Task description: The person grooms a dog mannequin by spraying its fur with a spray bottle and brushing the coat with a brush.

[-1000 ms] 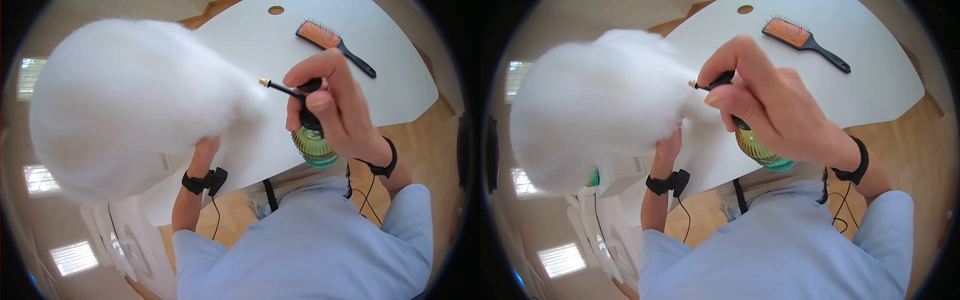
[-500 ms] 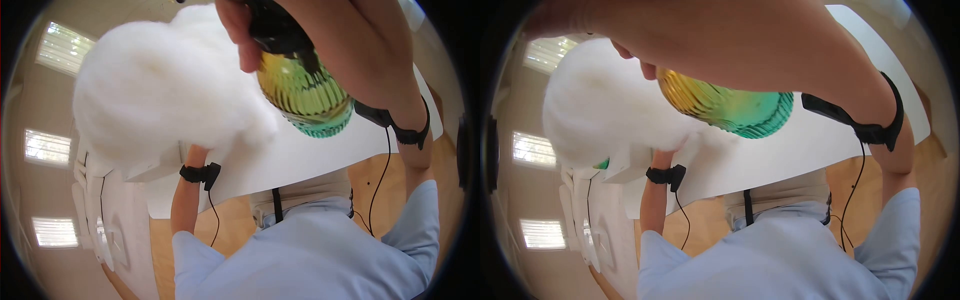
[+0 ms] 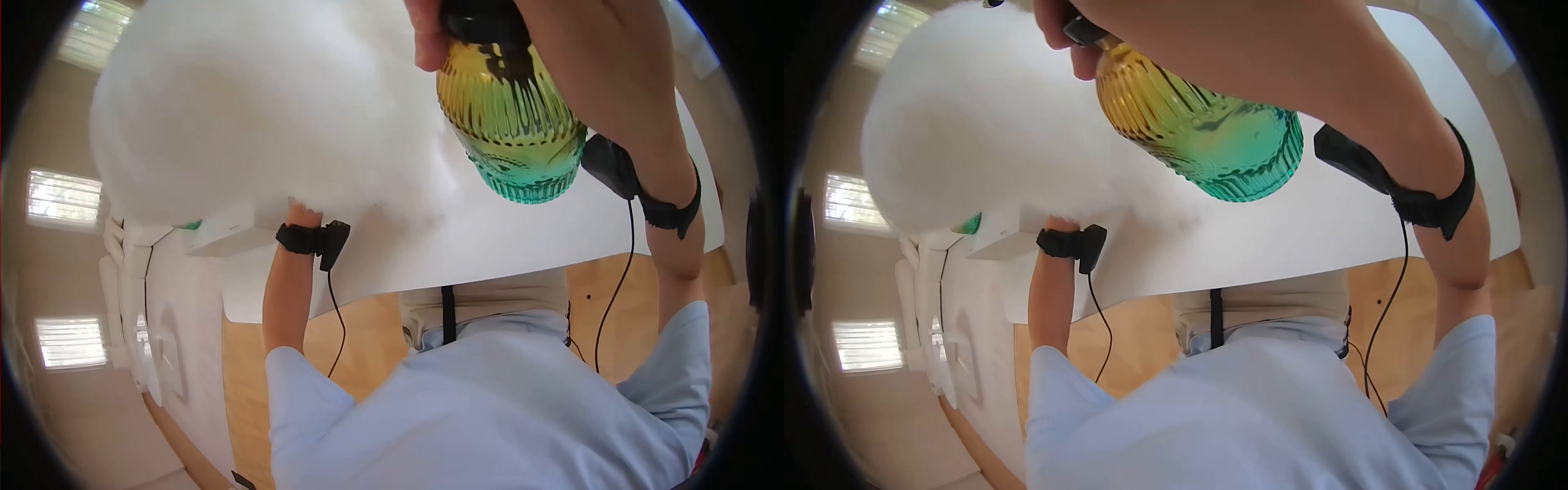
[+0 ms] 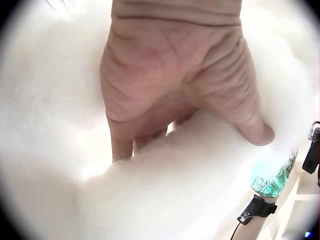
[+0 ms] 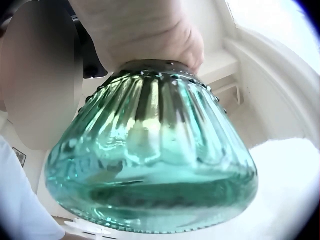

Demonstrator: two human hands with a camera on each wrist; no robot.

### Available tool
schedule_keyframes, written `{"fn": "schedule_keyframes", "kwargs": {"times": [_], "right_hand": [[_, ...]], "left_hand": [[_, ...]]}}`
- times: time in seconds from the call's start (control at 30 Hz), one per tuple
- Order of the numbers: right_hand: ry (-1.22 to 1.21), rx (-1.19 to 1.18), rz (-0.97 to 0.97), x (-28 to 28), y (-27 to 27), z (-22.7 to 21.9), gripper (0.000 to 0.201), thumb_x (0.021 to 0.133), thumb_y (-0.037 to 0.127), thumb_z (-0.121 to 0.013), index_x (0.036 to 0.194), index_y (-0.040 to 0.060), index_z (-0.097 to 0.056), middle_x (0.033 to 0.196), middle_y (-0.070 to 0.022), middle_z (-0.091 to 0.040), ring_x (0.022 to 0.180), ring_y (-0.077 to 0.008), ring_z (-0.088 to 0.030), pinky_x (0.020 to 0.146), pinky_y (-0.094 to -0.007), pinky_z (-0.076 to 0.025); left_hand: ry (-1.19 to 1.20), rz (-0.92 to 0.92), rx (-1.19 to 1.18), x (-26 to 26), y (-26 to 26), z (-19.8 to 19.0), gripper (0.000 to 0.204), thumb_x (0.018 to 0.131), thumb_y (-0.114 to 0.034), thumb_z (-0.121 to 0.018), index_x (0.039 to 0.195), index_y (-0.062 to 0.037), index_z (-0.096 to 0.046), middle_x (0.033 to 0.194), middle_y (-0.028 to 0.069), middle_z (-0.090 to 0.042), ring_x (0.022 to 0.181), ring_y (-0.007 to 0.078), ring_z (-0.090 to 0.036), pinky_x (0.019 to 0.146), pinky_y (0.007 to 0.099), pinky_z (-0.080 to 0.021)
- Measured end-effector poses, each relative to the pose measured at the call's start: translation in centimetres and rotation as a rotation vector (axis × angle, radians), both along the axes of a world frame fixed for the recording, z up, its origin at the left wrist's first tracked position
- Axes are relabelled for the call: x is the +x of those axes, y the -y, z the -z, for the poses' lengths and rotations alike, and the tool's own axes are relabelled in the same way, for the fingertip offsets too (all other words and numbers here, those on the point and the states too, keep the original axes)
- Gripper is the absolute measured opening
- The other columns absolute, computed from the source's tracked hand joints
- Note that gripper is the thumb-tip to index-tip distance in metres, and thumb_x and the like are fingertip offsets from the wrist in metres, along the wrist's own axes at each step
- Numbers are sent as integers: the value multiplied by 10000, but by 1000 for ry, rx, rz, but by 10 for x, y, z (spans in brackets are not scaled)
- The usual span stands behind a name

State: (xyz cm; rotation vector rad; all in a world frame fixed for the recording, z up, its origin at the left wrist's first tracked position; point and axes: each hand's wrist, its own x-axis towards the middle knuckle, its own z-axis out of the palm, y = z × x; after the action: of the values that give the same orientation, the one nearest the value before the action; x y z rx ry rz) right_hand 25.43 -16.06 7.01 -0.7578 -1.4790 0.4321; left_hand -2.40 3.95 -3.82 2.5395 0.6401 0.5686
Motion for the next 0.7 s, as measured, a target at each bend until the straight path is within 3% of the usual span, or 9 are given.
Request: {"fn": "schedule_keyframes", "kwargs": {"times": [0.1, 0.2, 0.23, 0.27, 0.3, 0.37, 0.47, 0.53, 0.7], "right_hand": [[5, -50, 29, -31, 5, -3, 314, 1089, 125, -442, 1349, -31, -361, 1248, -173, -558, 659, -145, -638, 630, -293, -562], [7, -80, 68, -63, 20, -3, 292, 1089, 116, -434, 1335, -31, -380, 1228, -169, -578, 651, -143, -629, 631, -296, -557], [6, -81, 82, -76, 22, -5, 285, 1089, 113, -432, 1330, -31, -387, 1221, -168, -585, 648, -142, -627, 631, -298, -555], [5, -83, 97, -76, 23, -6, 278, 1089, 109, -429, 1326, -31, -393, 1214, -167, -592, 646, -142, -624, 631, -299, -554], [-72, -65, 111, -81, 28, 4, 282, 1063, 32, -439, 1333, -33, -388, 1240, -182, -590, 654, -160, -633, 638, -306, -561], [206, -153, 86, -72, 45, 11, 301, 1042, -8, -464, 1333, -26, -391, 1226, -188, -590, 678, -168, -649, 640, -303, -560], [201, -214, -6, -78, 59, 35, 302, 1031, -24, -471, 1323, -24, -395, 1217, -191, -590, 699, -175, -666, 649, -299, -559], [119, -324, -9, -85, 63, 34, 296, 1029, -25, -478, 1315, -23, -399, 1222, -184, -591, 697, -171, -666, 655, -294, -557], [193, -221, 103, -91, 55, 44, 265, 1031, -31, -493, 1285, -14, -421, 1223, -150, -605, 705, -162, -671, 657, -296, -549]], "left_hand": [[-11, 19, -82, -31, 23, 3, 263, 1029, -187, -639, 1229, -21, -684, 1167, 56, -715, 1078, 211, -646, 988, 357, -506], [-24, 48, -144, 8, -6, 11, 265, 1027, -187, -642, 1231, -22, -686, 1171, 56, -717, 1083, 214, -648, 993, 357, -506], [-30, 60, -157, -36, 33, 5, 266, 1027, -187, -644, 1231, -23, -687, 1173, 56, -718, 1084, 215, -649, 995, 357, -507], [-36, 71, -169, -5, 25, 8, 267, 1026, -187, -645, 1232, -23, -687, 1174, 55, -719, 1085, 216, -649, 996, 357, -507], [-42, 82, -179, -38, 47, 1, 267, 1025, -187, -646, 1232, -23, -688, 1176, 55, -720, 1087, 217, -650, 998, 357, -507], [-54, 102, -201, -25, 51, -1, 269, 1024, -187, -648, 1234, -24, -690, 1179, 55, -721, 1090, 219, -651, 1002, 358, -507], [-76, 113, -227, -27, 67, -11, 270, 1023, -187, -650, 1235, -25, -691, 1182, 55, -723, 1093, 221, -653, 1005, 358, -507], [-22, -152, -386, -26, 86, -21, 243, 989, -195, -716, 1141, -7, -733, 1080, 54, -748, 975, 170, -677, 856, 342, -534], [126, -176, -421, -32, 92, -20, 235, 961, -181, -741, 1133, -21, -739, 1081, 55, -752, 964, 172, -678, 865, 322, -532]]}}
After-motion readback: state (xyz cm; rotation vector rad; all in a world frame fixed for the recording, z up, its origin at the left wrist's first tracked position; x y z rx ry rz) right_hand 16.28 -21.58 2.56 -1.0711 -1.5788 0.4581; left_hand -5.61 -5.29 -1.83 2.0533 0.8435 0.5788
